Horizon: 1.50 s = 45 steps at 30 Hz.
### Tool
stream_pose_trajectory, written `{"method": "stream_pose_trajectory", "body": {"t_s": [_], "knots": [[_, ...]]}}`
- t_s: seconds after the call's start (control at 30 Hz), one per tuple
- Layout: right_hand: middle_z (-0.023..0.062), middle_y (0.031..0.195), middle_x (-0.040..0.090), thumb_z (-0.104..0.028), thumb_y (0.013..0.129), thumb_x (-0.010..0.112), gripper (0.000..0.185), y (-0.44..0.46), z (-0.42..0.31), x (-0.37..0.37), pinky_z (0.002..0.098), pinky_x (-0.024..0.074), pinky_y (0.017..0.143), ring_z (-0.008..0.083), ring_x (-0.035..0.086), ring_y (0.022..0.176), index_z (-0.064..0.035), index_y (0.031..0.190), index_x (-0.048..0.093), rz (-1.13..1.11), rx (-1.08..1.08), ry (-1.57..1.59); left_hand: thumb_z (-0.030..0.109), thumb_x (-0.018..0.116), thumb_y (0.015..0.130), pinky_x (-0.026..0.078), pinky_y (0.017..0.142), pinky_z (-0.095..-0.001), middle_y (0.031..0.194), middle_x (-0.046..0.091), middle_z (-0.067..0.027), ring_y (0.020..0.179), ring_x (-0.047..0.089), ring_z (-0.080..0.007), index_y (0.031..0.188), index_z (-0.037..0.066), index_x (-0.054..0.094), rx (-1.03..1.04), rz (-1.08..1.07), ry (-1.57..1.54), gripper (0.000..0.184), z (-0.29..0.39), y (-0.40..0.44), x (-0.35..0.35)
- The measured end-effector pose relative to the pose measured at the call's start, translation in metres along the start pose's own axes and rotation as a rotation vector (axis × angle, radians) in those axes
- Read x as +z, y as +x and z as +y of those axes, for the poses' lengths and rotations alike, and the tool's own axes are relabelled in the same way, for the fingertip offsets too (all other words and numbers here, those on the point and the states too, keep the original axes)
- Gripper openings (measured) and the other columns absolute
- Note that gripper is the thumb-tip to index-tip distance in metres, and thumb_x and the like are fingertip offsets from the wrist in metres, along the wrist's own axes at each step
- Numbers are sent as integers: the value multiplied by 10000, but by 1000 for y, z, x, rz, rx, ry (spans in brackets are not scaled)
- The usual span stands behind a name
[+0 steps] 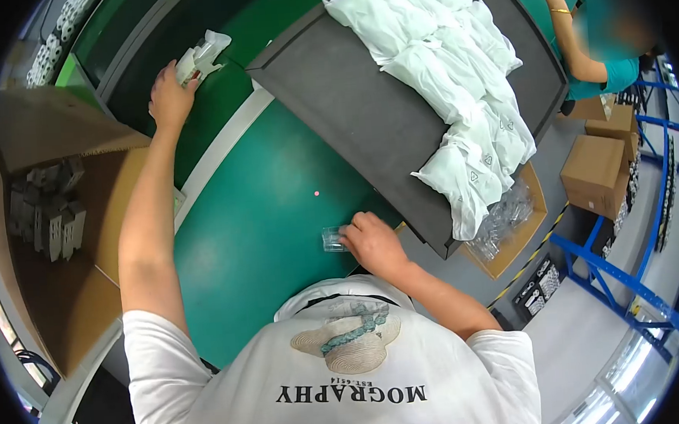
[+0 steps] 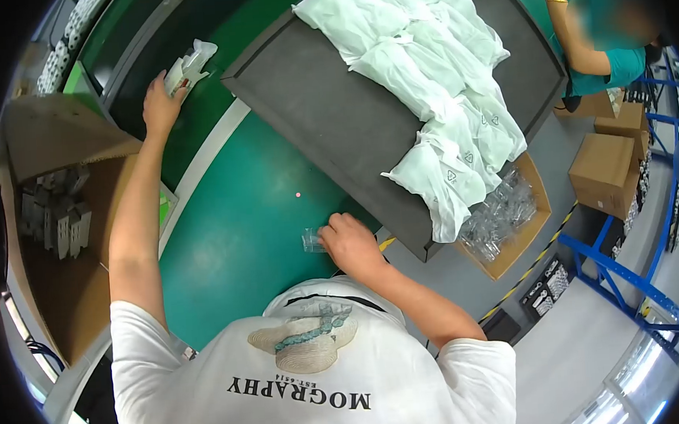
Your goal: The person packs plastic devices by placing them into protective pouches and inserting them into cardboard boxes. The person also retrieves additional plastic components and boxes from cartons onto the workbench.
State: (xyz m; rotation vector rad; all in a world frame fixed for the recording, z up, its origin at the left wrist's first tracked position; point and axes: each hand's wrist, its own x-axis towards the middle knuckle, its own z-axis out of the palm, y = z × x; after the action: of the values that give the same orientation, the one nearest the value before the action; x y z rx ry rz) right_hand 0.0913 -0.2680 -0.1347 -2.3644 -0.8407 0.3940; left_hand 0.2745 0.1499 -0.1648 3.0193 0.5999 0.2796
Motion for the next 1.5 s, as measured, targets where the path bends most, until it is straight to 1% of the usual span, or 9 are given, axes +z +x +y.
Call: {"method": "stream_pose_trajectory", "body": {"t_s": [0.1,0.23,0.37,0.47,0.83,1.07,1.2,1.3,1.5], "knots": [[96,789,487,-125,770,687,173,4,2,0,386,460,654,277,543,782,-57,911,614,-25,-52,60,203,672,827,485,855,-406,1208,561,-146,1041,587,-305,1212,71,547,274,377,-382,426,30,-29,-24],[101,867,547,-119,770,688,132,12,-8,-6,389,476,689,271,567,853,-56,847,602,42,-55,107,116,619,858,507,754,-309,1020,635,-98,887,630,-210,1094,43,614,42,-215,-1173,247,136,-120,-107],[136,939,582,-110,799,643,136,18,-7,1,395,486,721,294,585,911,-26,896,598,49,11,186,118,597,877,512,749,-326,925,647,-104,830,639,-232,1003,48,657,560,-441,-1002,157,220,-177,-148],[161,966,622,-110,839,609,181,11,-15,-9,383,507,729,324,611,901,-24,998,617,513,-111,-17,148,606,869,510,756,-350,1017,621,-102,853,625,-285,1046,58,639,676,-429,-961,202,276,-207,-148],[123,856,630,-66,854,586,156,-102,15,-49,347,493,666,288,631,764,-50,1007,615,271,163,409,211,589,879,473,800,-402,1188,540,-64,945,596,-306,1046,72,609,892,-341,-554,218,297,-227,-117],[115,841,623,-28,826,584,124,-122,13,-67,337,497,683,268,621,754,-43,946,613,207,55,355,234,593,867,479,765,-409,1044,592,-93,882,594,-351,1012,69,584,850,-111,-707,219,269,-186,-92],[113,855,619,-22,825,577,150,-123,5,-66,334,499,701,268,614,778,-41,969,616,80,-99,403,269,645,832,485,809,-426,1046,588,-182,923,593,-387,1184,29,491,270,-2,-774,453,289,-197,-112],[118,894,614,-23,829,575,183,-126,1,-61,334,500,714,268,610,817,-39,1007,616,68,-136,497,310,717,781,490,851,-429,1096,560,-250,966,599,-390,1310,-27,352,-3,-315,-515,726,313,-182,-137],[111,1046,593,-110,846,620,260,-139,3,-62,328,495,762,235,598,910,-47,1098,623,-50,-33,607,359,739,765,518,815,-412,1115,566,-236,966,620,-353,1350,-44,296,72,-481,-438,838,307,-179,-101]]}}
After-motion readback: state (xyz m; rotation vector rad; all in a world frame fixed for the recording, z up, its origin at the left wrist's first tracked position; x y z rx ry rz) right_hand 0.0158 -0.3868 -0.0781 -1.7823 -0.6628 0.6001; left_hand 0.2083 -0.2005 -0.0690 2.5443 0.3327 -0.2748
